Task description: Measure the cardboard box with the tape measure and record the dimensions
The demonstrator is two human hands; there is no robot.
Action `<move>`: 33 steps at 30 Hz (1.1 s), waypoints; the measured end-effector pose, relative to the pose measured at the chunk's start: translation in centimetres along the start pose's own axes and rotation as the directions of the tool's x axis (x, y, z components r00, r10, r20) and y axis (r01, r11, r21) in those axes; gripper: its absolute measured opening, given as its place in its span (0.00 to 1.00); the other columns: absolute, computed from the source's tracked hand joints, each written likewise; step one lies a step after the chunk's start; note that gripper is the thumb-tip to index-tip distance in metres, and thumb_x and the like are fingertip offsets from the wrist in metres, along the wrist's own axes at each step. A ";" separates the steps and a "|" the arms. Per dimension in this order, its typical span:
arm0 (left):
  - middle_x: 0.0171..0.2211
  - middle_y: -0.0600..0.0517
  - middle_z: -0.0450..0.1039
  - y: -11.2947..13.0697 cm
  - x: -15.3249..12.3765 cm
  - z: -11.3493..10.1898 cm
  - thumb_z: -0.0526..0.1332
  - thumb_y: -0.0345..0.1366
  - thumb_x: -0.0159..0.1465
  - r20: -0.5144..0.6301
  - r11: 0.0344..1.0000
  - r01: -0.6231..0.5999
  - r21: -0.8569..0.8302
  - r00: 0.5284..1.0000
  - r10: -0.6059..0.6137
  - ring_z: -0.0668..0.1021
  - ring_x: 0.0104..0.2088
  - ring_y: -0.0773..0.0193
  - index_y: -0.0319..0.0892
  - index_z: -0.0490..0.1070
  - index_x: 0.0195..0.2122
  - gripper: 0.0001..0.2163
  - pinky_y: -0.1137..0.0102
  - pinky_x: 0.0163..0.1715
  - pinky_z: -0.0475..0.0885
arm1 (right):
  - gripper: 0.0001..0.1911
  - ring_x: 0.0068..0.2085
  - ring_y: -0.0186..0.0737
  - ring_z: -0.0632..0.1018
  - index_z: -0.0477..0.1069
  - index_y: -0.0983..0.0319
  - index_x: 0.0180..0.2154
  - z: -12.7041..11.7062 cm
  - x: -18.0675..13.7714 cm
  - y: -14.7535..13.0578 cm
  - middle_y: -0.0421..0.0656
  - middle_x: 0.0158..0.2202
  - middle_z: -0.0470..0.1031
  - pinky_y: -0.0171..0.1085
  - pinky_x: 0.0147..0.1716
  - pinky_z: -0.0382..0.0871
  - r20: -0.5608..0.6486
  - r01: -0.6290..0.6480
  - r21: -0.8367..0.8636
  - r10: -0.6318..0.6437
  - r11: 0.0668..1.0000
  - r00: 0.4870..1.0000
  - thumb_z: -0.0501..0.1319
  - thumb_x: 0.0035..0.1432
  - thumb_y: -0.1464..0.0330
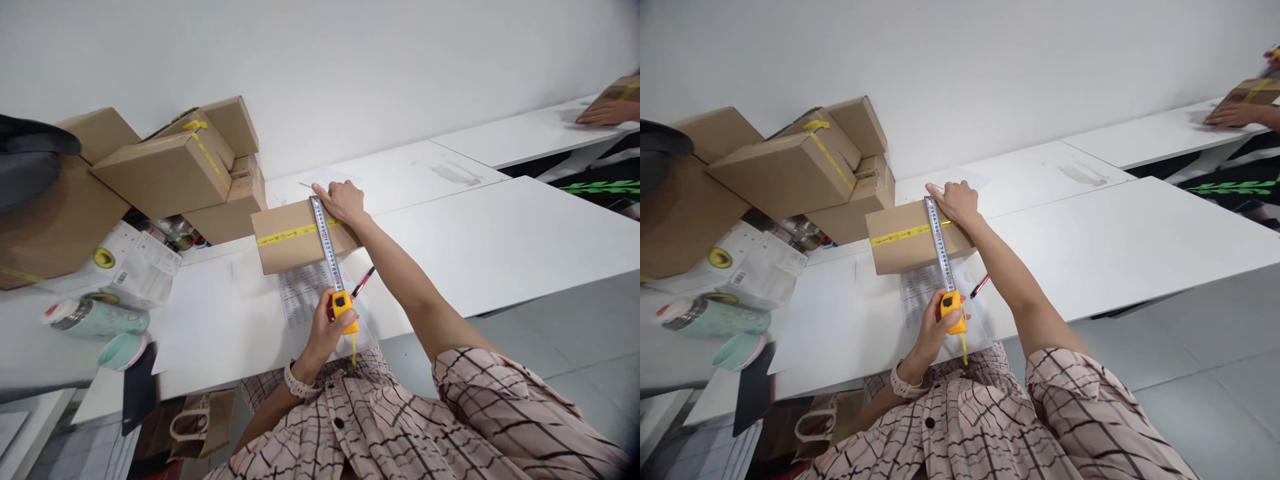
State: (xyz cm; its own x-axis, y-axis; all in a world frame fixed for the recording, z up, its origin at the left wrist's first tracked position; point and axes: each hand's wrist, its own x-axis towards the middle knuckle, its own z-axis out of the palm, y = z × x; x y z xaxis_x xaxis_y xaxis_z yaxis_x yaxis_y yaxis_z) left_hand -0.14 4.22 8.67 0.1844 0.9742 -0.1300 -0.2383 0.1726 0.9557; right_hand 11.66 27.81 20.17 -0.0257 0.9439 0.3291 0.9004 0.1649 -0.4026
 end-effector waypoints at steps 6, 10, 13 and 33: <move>0.54 0.43 0.74 -3.7 -3.0 -5.0 0.74 0.45 0.53 -0.146 0.982 -0.093 0.166 0.982 0.118 0.80 0.47 0.54 0.47 0.65 0.56 0.32 0.61 0.46 0.77 | 0.35 0.51 0.56 0.73 0.76 0.65 0.42 0.5 -1.3 -0.1 0.59 0.43 0.79 0.48 0.46 0.67 -0.105 0.003 -0.031 -0.007 1.000 0.994 0.40 0.72 0.48; 0.55 0.41 0.73 -5.4 -4.0 -7.5 0.74 0.46 0.53 -0.124 0.985 -0.048 0.167 0.990 0.069 0.81 0.47 0.53 0.46 0.63 0.56 0.33 0.60 0.45 0.78 | 0.30 0.48 0.54 0.72 0.75 0.64 0.38 0.9 -3.9 -0.2 0.56 0.40 0.78 0.45 0.44 0.65 -0.217 0.003 -0.060 -0.016 0.998 0.976 0.43 0.73 0.51; 0.56 0.41 0.72 -5.5 -4.0 -8.0 0.73 0.47 0.55 -0.088 0.978 -0.046 0.204 0.994 0.065 0.80 0.48 0.53 0.45 0.62 0.57 0.32 0.60 0.47 0.77 | 0.28 0.48 0.52 0.71 0.73 0.62 0.38 1.1 -6.6 -0.1 0.54 0.40 0.77 0.45 0.44 0.63 -0.283 0.006 -0.084 -0.030 0.996 0.959 0.42 0.73 0.53; 0.44 0.48 0.77 -4.0 -4.1 -7.3 0.74 0.42 0.49 -0.089 0.868 -0.034 0.495 0.992 0.089 0.80 0.42 0.55 0.45 0.67 0.54 0.32 0.62 0.44 0.76 | 0.39 0.50 0.44 0.76 0.62 0.56 0.65 -0.7 -12.9 -0.5 0.49 0.53 0.76 0.43 0.47 0.70 -0.039 0.021 0.466 -0.003 0.885 0.999 0.29 0.70 0.44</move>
State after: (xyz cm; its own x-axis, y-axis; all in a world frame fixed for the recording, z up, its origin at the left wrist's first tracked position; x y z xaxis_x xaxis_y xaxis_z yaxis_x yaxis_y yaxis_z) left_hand -6.93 0.59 3.45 0.0774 0.9947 -0.0675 0.2589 0.0453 0.9649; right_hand 11.85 15.30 16.71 -0.0113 0.9316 0.3632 0.5936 0.2985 -0.7473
